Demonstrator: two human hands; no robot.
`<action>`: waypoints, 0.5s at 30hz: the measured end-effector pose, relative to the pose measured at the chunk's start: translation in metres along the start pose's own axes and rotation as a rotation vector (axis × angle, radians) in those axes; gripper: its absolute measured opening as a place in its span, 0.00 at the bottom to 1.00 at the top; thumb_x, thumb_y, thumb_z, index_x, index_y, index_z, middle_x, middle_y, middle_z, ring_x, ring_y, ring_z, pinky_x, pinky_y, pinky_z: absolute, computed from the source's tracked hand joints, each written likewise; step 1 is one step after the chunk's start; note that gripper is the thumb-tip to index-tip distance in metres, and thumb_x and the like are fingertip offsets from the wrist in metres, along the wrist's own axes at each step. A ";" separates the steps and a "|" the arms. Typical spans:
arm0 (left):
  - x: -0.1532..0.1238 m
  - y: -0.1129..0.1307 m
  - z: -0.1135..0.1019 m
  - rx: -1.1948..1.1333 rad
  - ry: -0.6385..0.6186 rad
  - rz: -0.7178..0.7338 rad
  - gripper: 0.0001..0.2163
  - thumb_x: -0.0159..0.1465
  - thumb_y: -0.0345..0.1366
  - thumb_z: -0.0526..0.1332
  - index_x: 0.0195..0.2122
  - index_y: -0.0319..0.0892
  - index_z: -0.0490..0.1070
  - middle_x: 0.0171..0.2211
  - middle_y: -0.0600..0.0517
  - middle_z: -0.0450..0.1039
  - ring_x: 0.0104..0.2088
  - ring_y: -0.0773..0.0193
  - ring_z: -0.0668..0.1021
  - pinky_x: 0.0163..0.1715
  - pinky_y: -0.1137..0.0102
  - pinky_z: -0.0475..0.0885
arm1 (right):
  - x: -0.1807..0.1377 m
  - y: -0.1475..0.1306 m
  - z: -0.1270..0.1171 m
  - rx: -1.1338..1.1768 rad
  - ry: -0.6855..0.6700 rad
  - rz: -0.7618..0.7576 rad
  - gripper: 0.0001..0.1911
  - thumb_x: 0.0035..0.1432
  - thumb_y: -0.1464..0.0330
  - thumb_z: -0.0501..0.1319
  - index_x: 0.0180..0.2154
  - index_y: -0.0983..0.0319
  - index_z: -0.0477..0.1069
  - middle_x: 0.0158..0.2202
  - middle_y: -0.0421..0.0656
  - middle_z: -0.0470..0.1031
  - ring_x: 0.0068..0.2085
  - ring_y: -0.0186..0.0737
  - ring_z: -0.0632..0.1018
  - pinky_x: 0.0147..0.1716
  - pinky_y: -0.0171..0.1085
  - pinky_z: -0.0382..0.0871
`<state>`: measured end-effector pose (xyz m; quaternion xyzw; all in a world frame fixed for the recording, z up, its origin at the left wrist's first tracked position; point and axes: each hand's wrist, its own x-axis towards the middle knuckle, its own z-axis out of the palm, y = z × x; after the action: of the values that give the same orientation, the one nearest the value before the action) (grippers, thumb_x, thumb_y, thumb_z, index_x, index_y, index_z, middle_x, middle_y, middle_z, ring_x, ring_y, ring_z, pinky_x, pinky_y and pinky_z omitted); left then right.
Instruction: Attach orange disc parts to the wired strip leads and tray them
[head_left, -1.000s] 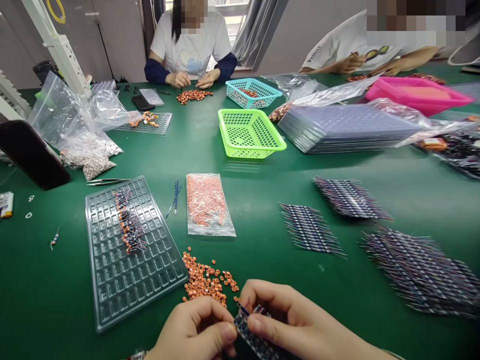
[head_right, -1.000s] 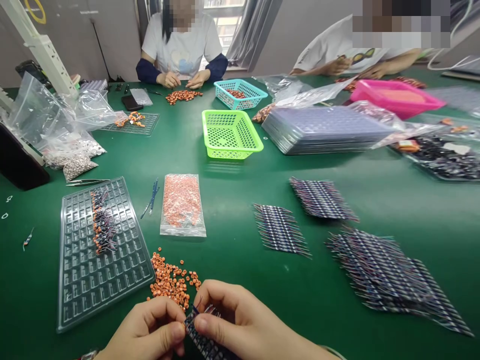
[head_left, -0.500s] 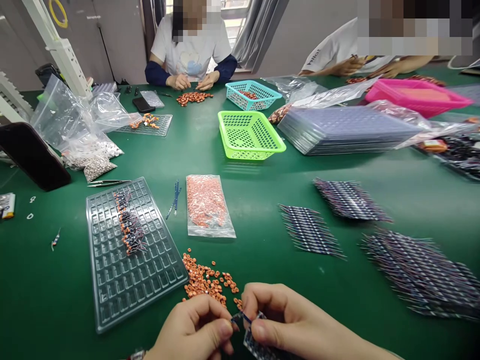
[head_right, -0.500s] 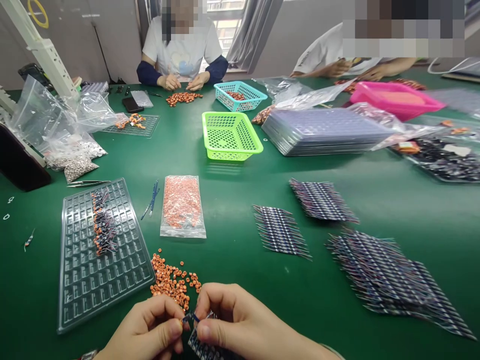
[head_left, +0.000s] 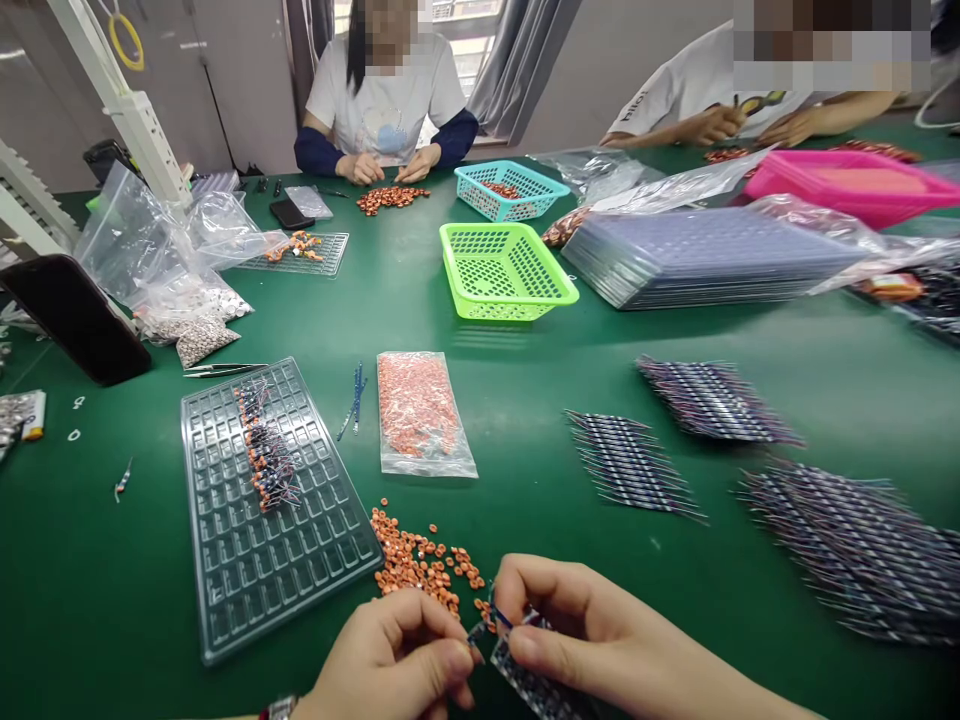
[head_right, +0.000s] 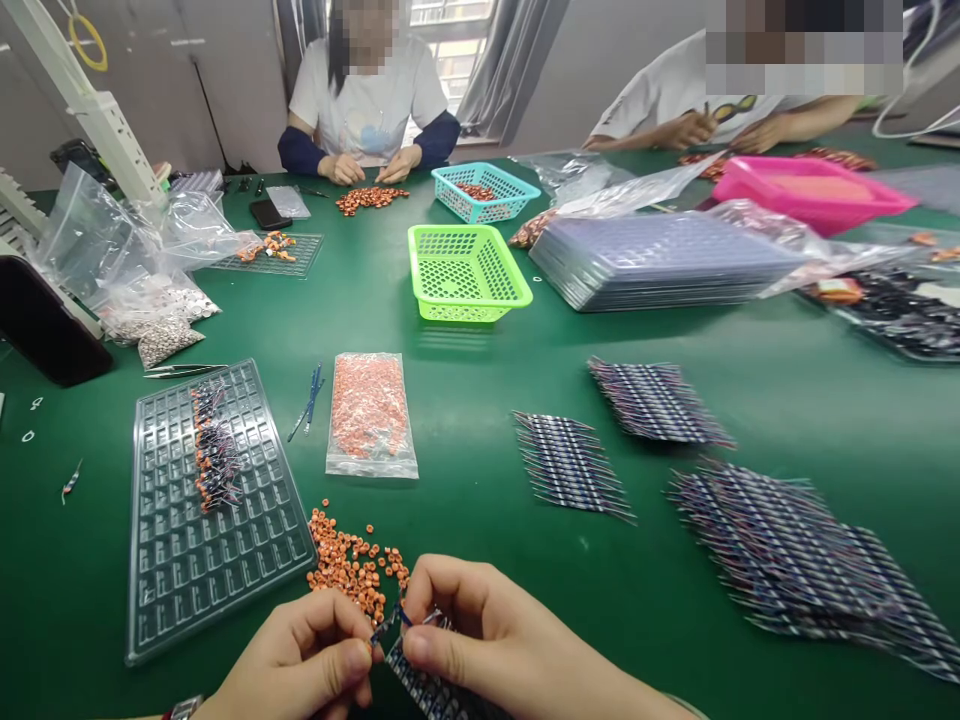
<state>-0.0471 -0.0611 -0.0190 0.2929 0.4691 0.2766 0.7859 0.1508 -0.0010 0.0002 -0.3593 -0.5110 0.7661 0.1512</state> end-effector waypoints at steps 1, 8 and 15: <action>0.000 0.000 0.000 0.003 0.001 -0.001 0.30 0.46 0.63 0.67 0.32 0.40 0.64 0.21 0.58 0.67 0.14 0.78 0.63 0.11 0.80 0.51 | 0.000 0.001 0.000 -0.005 0.000 -0.001 0.28 0.54 0.45 0.68 0.30 0.62 0.64 0.25 0.35 0.61 0.27 0.33 0.57 0.26 0.31 0.52; 0.002 -0.002 0.000 0.039 -0.010 -0.011 0.30 0.46 0.64 0.66 0.32 0.40 0.64 0.21 0.57 0.66 0.14 0.77 0.63 0.12 0.79 0.52 | 0.000 -0.002 0.000 -0.061 0.020 -0.015 0.28 0.54 0.44 0.68 0.29 0.62 0.64 0.25 0.35 0.60 0.26 0.33 0.57 0.26 0.31 0.53; -0.016 0.034 -0.004 0.253 0.095 0.115 0.14 0.58 0.47 0.65 0.32 0.39 0.70 0.26 0.55 0.69 0.20 0.74 0.68 0.19 0.77 0.63 | -0.005 0.003 -0.005 -0.099 0.134 0.017 0.30 0.52 0.40 0.66 0.27 0.61 0.66 0.24 0.37 0.62 0.26 0.36 0.61 0.26 0.31 0.59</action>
<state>-0.0630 -0.0487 0.0129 0.4026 0.5194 0.2731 0.7025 0.1586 -0.0021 -0.0014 -0.4211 -0.5338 0.7155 0.1607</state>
